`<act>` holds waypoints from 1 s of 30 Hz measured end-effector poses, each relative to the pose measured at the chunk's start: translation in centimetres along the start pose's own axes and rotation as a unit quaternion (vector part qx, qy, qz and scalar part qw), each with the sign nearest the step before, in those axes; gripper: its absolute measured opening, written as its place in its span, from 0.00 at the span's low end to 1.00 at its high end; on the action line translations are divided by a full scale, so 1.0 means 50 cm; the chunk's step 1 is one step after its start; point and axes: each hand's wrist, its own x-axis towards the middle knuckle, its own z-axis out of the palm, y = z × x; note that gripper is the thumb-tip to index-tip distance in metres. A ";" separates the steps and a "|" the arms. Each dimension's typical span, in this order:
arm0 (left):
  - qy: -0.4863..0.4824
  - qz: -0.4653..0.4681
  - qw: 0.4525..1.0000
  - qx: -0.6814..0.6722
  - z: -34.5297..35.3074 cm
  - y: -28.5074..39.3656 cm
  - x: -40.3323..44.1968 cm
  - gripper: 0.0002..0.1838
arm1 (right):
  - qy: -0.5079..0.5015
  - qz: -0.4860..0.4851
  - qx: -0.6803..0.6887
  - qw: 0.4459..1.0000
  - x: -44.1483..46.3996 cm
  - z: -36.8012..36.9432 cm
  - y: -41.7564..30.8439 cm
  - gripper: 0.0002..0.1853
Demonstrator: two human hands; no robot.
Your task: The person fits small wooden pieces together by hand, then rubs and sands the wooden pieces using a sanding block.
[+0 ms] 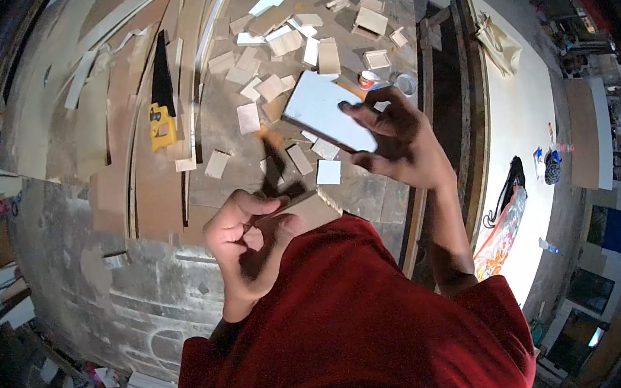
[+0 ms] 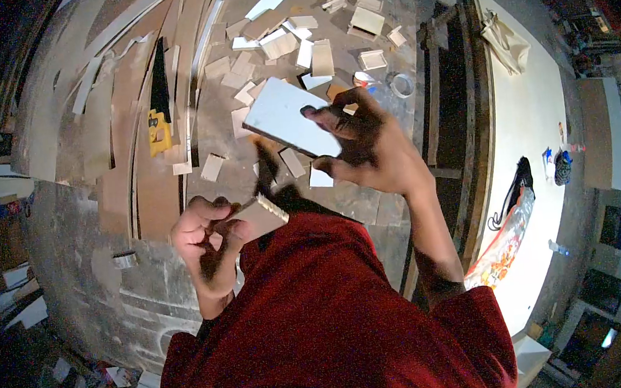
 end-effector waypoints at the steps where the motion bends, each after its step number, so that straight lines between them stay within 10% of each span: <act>1: 0.004 -0.001 1.000 0.000 0.004 0.001 -0.001 0.10 | 0.012 0.022 0.051 0.998 -0.003 -0.001 -0.004 0.39; 5: 0.078 0.036 0.996 0.009 0.009 -0.009 0.013 0.10 | 0.067 -0.096 0.186 0.976 -0.035 0.019 -0.054 0.38; 12: 0.130 0.071 0.987 0.055 0.000 -0.013 0.028 0.09 | -0.008 0.084 -0.019 0.996 -0.067 0.038 -0.015 0.35; 17: 0.106 0.096 0.982 0.127 0.018 -0.015 0.041 0.09 | 0.114 -0.047 0.169 0.978 -0.061 0.054 -0.078 0.35; 22: 0.160 0.129 0.972 0.118 0.015 -0.028 0.049 0.11 | -0.001 0.160 0.059 0.985 -0.072 0.067 -0.052 0.34; 30: 0.139 0.248 0.921 0.266 0.008 -0.075 0.071 0.14 | 0.083 -0.002 0.131 0.988 -0.047 0.098 -0.097 0.36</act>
